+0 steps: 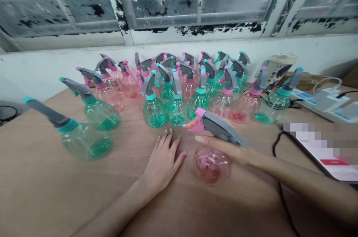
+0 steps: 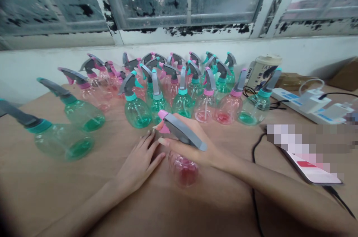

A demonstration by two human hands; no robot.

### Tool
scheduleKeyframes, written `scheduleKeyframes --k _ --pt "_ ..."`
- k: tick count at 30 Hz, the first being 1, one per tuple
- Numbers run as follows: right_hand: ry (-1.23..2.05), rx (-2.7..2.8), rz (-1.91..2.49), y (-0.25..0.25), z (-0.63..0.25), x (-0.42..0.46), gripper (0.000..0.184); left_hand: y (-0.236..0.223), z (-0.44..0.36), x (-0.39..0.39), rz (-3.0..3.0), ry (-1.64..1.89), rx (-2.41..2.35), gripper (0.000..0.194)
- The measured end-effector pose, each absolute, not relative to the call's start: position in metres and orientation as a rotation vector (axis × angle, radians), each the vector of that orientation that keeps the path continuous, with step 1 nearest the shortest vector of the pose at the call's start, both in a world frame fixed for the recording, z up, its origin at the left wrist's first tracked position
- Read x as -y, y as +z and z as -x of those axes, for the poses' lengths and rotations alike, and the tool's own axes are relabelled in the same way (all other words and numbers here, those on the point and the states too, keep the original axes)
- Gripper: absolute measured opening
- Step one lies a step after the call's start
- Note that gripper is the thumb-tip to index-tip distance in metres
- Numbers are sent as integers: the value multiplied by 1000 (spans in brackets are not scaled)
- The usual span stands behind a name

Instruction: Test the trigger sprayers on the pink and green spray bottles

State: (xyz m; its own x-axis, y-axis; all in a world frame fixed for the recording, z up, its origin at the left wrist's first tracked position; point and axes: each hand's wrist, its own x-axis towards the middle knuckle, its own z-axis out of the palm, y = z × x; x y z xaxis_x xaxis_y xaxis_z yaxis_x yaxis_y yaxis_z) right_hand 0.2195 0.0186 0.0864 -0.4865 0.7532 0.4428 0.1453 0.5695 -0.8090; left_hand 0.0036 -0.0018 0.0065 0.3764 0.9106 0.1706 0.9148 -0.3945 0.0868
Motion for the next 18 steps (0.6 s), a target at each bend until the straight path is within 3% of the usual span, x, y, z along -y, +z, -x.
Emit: scheduleKeyframes --k 4,18 --pt "999 1906 652 84 -218 -18 28 6 -3 1 2595 -306 1718 49" --pt "973 1899 615 82 -217 -14 24 5 -3 1 2597 -357 1682 49"
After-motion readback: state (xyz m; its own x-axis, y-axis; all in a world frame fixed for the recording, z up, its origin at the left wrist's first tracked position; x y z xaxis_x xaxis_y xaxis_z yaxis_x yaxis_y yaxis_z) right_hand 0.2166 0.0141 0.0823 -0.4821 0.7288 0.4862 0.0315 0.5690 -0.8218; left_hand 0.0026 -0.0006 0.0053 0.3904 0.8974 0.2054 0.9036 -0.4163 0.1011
